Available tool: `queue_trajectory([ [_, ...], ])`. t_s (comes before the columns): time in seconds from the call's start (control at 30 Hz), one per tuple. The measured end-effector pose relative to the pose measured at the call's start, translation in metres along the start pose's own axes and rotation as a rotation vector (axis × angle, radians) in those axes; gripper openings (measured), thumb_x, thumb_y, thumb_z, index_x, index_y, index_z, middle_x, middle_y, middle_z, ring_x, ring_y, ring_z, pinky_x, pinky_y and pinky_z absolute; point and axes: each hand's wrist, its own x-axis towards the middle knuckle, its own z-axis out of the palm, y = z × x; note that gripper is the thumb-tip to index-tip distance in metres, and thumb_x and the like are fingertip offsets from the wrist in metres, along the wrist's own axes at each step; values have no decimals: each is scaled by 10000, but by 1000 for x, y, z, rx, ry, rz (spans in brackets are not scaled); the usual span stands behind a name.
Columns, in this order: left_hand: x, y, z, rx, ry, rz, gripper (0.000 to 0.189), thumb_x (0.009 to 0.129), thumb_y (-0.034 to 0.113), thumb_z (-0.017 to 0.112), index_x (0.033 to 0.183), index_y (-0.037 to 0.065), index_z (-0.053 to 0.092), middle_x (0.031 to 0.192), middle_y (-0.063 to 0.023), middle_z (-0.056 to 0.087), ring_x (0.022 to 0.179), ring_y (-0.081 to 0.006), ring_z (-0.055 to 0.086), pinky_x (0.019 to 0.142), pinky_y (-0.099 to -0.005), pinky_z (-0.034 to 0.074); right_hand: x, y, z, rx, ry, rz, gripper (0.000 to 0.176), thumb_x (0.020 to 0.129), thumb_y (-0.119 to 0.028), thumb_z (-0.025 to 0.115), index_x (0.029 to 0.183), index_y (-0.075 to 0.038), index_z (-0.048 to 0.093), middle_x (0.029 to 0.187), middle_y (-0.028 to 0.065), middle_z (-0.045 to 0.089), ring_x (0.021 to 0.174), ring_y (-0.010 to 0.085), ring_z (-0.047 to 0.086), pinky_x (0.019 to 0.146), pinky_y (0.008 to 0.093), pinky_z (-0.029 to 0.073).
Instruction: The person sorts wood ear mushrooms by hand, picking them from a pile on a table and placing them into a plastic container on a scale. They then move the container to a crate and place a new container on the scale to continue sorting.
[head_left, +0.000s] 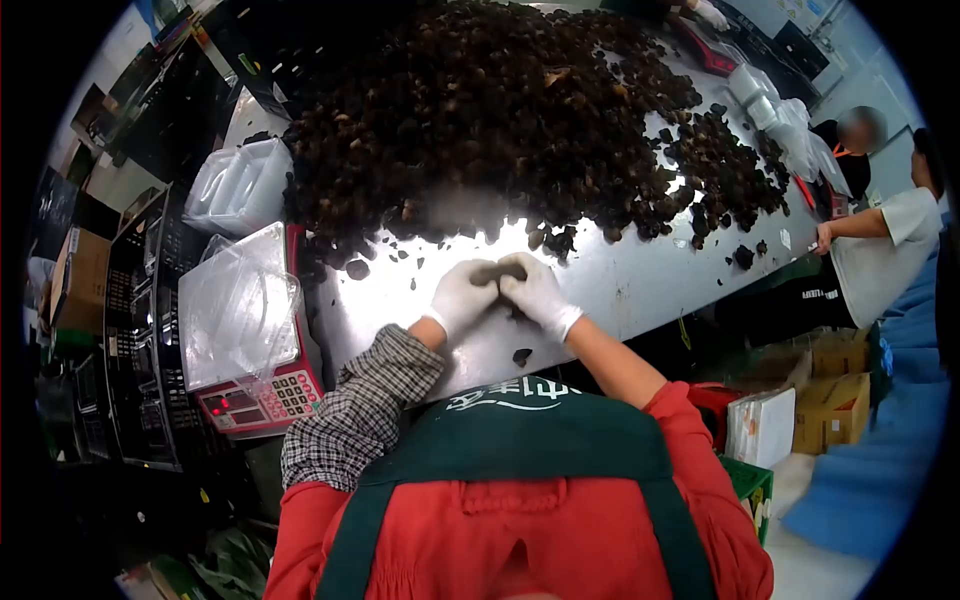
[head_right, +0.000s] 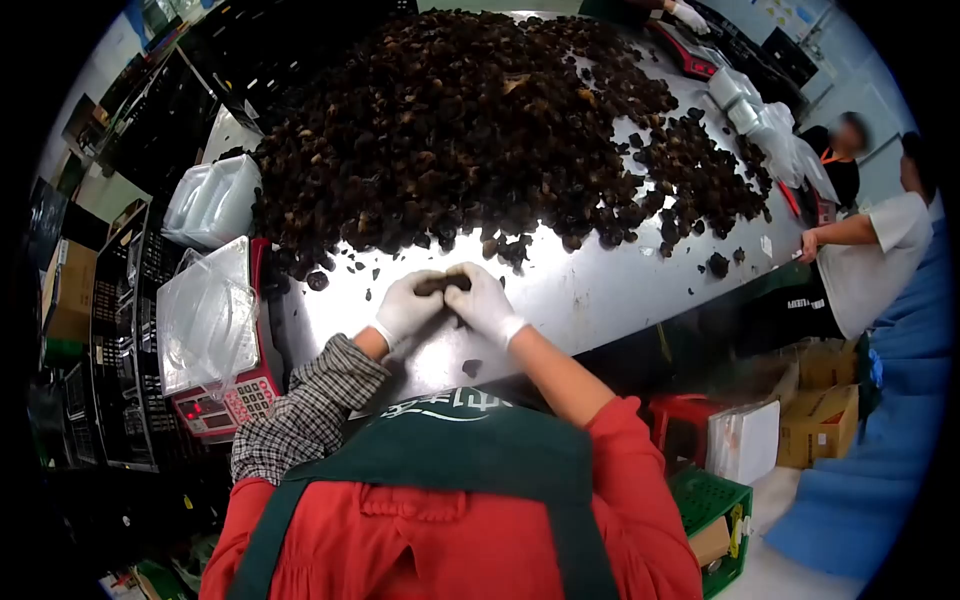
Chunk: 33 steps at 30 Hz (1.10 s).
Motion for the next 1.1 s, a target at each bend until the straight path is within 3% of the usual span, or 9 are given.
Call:
queue_trajectory([
  [0.13, -9, 36, -45, -294, 235, 309, 324, 807, 13, 630, 1130, -8, 611, 1042, -99, 642, 896, -164, 645, 771, -261, 533, 31, -92, -9, 38, 44, -217, 321, 801, -47, 544, 1114, 25, 543, 982, 115, 620, 752, 140, 630, 615, 260, 538],
  [0.17, -37, 72, -72, -142, 296, 254, 322, 808, 12, 636, 1128, -11, 612, 1048, -94, 628, 869, -154, 649, 740, -243, 536, 36, -115, 7, 213, 44, -192, 318, 744, -103, 618, 1044, 1, 591, 1037, 160, 598, 957, 274, 603, 854, 339, 491],
  [0.57, -174, -12, -249, -242, 774, 262, 340, 879, -22, 580, 1218, -28, 558, 1146, -102, 619, 1046, -163, 598, 928, -282, 473, 71, -229, 245, 354, -182, -521, 321, 773, -152, 618, 1051, 6, 584, 1024, 186, 587, 975, 357, 567, 915, 415, 458],
  [0.63, -177, -33, -255, 19, 813, 144, 385, 858, 53, 643, 1224, -26, 553, 1151, -102, 613, 1043, -162, 588, 917, -274, 464, 74, -226, 242, -24, -298, -564, 375, 853, -195, 591, 1174, -2, 575, 1012, 226, 612, 1046, 353, 574, 920, 389, 462],
  [0.77, -186, -20, -247, 607, 803, 94, 541, 743, 184, 760, 1198, -28, 560, 1083, -178, 622, 1005, -296, 592, 889, -377, 460, 69, -225, 199, 96, -62, -799, 349, 896, -217, 563, 1172, -6, 595, 1075, 211, 606, 1072, 364, 544, 940, 414, 434],
  [0.83, -187, 9, -241, 829, 900, 294, 514, 731, 143, 764, 1183, -16, 578, 1069, -184, 616, 959, -345, 581, 875, -409, 458, 58, -232, 119, 108, -202, -517, 332, 896, -180, 563, 1176, -6, 596, 1079, 190, 615, 1036, 309, 578, 913, 386, 455],
  [0.9, -181, 57, -215, 487, 895, 383, 371, 769, 33, 716, 1126, -1, 620, 1054, -147, 621, 886, -269, 607, 814, -346, 494, 48, -172, 73, 98, 70, -445, 326, 884, -138, 564, 1179, -2, 596, 1082, 165, 624, 978, 248, 608, 855, 343, 486],
  [1.03, -135, 63, -152, 342, 488, 522, 271, 782, 27, 687, 1051, 8, 657, 1004, -138, 664, 944, -260, 633, 839, -332, 500, -36, -56, -6, -399, 6, 145, 323, 869, -158, 579, 1160, -24, 619, 1011, 147, 648, 823, 231, 648, 728, 337, 522],
  [1.1, -96, 40, -100, 325, 243, 533, 247, 798, 125, 688, 1025, 29, 667, 1019, -133, 666, 962, -289, 626, 849, -366, 501, -92, -18, 0, -637, -44, 145, 328, 849, -194, 620, 1149, -63, 622, 976, 153, 632, 815, 262, 644, 716, 364, 525],
])
